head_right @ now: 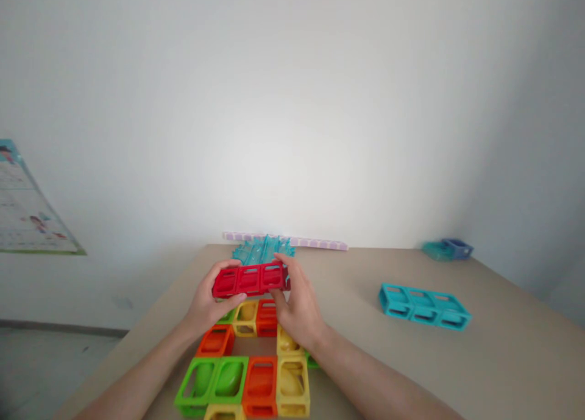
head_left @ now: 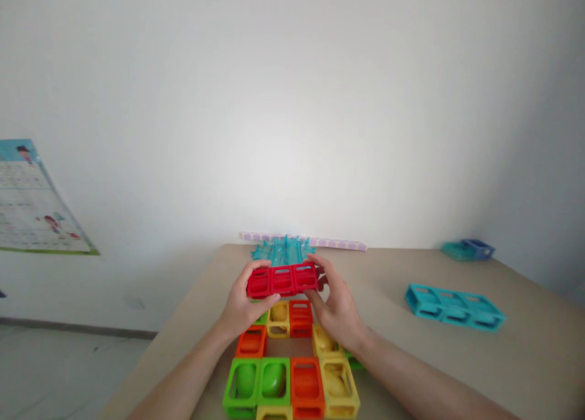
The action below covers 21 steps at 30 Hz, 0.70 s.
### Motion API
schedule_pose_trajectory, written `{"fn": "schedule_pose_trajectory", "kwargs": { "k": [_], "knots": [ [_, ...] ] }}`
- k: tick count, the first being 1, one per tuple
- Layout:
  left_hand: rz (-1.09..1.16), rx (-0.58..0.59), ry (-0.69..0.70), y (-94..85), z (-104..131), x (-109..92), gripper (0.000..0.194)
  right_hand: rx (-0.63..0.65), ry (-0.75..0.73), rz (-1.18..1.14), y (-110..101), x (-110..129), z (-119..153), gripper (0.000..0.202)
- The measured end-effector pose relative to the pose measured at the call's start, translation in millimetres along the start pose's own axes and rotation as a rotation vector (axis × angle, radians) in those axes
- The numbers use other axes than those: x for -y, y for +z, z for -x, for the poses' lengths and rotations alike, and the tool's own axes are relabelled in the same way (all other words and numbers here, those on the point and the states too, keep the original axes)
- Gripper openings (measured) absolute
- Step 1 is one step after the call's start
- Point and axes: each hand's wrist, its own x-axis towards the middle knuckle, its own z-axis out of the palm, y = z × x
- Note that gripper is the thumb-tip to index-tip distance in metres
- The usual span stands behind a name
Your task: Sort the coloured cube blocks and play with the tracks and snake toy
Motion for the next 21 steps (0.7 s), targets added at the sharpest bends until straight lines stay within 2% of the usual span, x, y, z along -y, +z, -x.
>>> {"fn": "schedule_pose_trajectory", "kwargs": {
  "k": [3, 7, 9, 12, 16, 21],
  "knots": [
    [-0.038, 0.021, 0.013, -0.1, -0.2, 0.7, 0.047, 0.000, -0.050, -0.001, -3.0, 3.3, 0.4, 0.050],
    [-0.083, -0.021, 0.130, -0.5, -1.2, 2.7, 0.040, 0.045, -0.111, 0.023, -7.5, 5.2, 1.2, 0.067],
    [-0.101, -0.047, 0.203, -1.1, -2.1, 4.3, 0.038, 0.078, -0.091, 0.006, -7.4, 4.9, 1.1, 0.071],
    [-0.118, -0.049, 0.281, -2.3, -3.4, 5.7, 0.038, 0.093, 0.026, -0.046, -4.1, 3.6, 0.0, 0.074],
    [-0.164, 0.004, 0.365, -2.9, -3.7, 4.9, 0.039, 0.149, 0.198, -0.183, 0.1, 1.8, -2.8, 0.071],
    [-0.195, 0.026, 0.381, -3.3, -3.8, 3.2, 0.037, 0.160, 0.358, -0.466, 1.9, 1.7, -6.2, 0.067]
  ]
}}
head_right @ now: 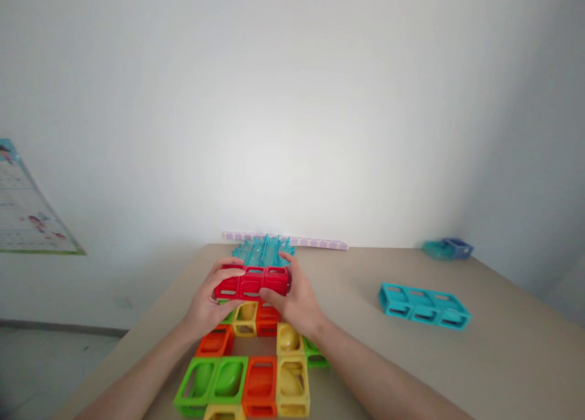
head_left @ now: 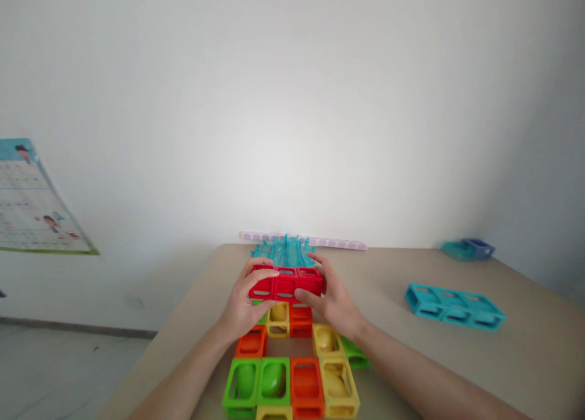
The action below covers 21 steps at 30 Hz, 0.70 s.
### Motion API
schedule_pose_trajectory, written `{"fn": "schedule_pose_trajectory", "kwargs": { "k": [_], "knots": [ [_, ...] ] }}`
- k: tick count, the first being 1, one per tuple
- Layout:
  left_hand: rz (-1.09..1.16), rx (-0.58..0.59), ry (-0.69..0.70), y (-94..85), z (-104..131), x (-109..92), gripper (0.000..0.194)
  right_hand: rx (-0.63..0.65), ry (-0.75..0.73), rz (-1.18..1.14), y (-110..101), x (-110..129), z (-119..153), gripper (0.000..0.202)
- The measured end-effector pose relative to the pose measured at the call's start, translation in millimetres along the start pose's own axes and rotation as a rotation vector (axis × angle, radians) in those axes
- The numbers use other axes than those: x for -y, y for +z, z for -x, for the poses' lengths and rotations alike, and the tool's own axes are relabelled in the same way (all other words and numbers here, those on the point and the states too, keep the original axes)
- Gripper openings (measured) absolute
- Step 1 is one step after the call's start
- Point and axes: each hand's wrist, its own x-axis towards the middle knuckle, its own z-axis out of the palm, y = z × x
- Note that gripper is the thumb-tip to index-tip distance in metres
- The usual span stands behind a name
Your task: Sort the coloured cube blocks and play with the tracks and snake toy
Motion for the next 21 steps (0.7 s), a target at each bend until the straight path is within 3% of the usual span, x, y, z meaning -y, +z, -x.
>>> {"fn": "schedule_pose_trajectory", "kwargs": {
  "k": [6, 21],
  "knots": [
    [-0.007, 0.003, 0.023, -0.5, -1.6, -2.4, 0.038, 0.018, 0.048, -0.219, 1.6, -2.3, -3.2, 0.073],
    [0.007, -0.002, -0.023, 0.5, -0.8, -2.7, 0.039, 0.050, -0.028, -0.056, -2.3, -3.1, -1.6, 0.056]
  ]
}}
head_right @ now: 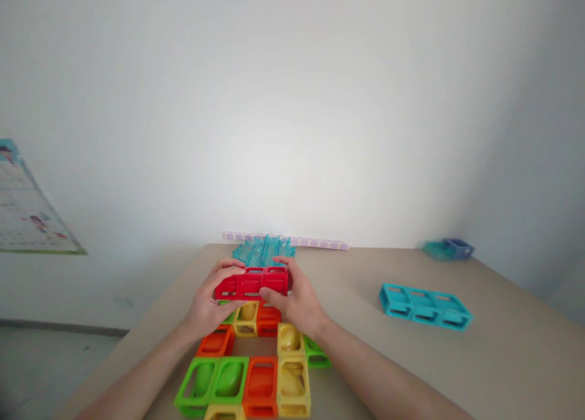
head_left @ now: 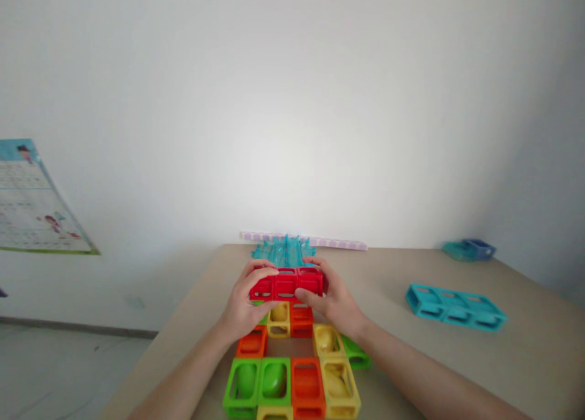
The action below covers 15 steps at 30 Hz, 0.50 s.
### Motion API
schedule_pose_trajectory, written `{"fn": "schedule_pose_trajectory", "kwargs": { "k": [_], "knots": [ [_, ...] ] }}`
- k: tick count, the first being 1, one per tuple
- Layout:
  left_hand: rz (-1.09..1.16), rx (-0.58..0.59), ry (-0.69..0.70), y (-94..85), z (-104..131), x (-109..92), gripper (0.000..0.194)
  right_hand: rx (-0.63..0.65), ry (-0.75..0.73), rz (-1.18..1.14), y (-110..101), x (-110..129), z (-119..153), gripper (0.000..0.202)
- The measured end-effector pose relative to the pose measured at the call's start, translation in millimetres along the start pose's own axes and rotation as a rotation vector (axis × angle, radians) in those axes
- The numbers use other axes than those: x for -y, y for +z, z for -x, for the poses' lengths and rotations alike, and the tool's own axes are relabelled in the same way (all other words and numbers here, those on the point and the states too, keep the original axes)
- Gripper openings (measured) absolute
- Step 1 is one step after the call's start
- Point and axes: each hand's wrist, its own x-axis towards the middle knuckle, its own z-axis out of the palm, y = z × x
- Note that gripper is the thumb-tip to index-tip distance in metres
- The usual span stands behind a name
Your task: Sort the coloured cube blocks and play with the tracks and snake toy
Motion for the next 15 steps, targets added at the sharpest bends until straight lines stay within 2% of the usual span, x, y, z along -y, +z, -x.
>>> {"fn": "schedule_pose_trajectory", "kwargs": {
  "k": [5, 15],
  "knots": [
    [0.001, -0.011, -0.026, -0.3, 0.3, -1.2, 0.041, 0.030, -0.067, 0.185, -0.7, 3.6, 2.7, 0.062],
    [0.010, -0.007, -0.032, 0.1, 0.6, -1.0, 0.040, 0.035, -0.080, 0.175, 1.6, 3.8, 3.3, 0.056]
  ]
}}
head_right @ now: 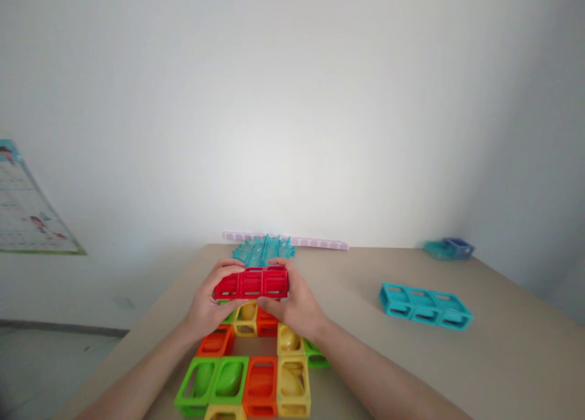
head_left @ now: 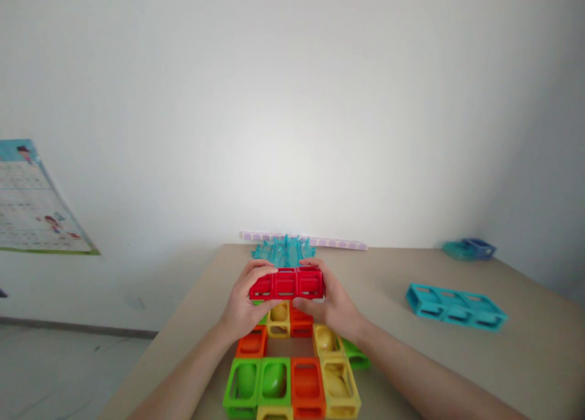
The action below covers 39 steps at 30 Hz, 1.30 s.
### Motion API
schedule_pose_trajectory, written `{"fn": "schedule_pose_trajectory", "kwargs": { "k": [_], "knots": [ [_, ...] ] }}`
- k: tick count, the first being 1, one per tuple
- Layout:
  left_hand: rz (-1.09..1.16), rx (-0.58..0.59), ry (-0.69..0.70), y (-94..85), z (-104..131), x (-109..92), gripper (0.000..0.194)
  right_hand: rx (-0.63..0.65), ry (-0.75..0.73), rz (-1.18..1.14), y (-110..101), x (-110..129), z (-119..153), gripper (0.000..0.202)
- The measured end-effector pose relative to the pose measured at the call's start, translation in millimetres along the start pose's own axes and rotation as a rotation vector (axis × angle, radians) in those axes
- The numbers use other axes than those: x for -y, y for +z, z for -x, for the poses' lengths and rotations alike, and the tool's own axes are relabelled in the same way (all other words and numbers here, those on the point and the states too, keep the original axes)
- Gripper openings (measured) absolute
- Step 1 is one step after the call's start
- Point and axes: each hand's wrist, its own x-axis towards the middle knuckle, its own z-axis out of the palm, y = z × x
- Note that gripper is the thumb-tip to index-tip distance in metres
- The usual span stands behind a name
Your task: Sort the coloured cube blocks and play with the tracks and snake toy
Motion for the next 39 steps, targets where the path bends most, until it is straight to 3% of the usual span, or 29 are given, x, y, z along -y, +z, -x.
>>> {"fn": "schedule_pose_trajectory", "kwargs": {
  "k": [8, 25, 32, 39],
  "knots": [
    [-0.002, 0.011, 0.001, -0.6, -0.3, 0.0, 0.041, 0.020, 0.017, -0.023, -0.3, 6.9, 0.2, 0.041],
    [0.006, 0.006, 0.002, -1.4, -0.1, -0.8, 0.041, 0.027, 0.047, -0.056, -0.1, 0.5, 1.0, 0.038],
    [0.065, 0.054, 0.028, -2.4, 1.1, -0.3, 0.041, 0.017, 0.160, -0.356, -3.5, -0.6, -4.6, 0.052],
    [0.073, 0.064, 0.037, -2.5, 0.7, 0.8, 0.042, 0.026, 0.182, -0.352, -3.3, -0.1, -6.3, 0.051]
  ]
}}
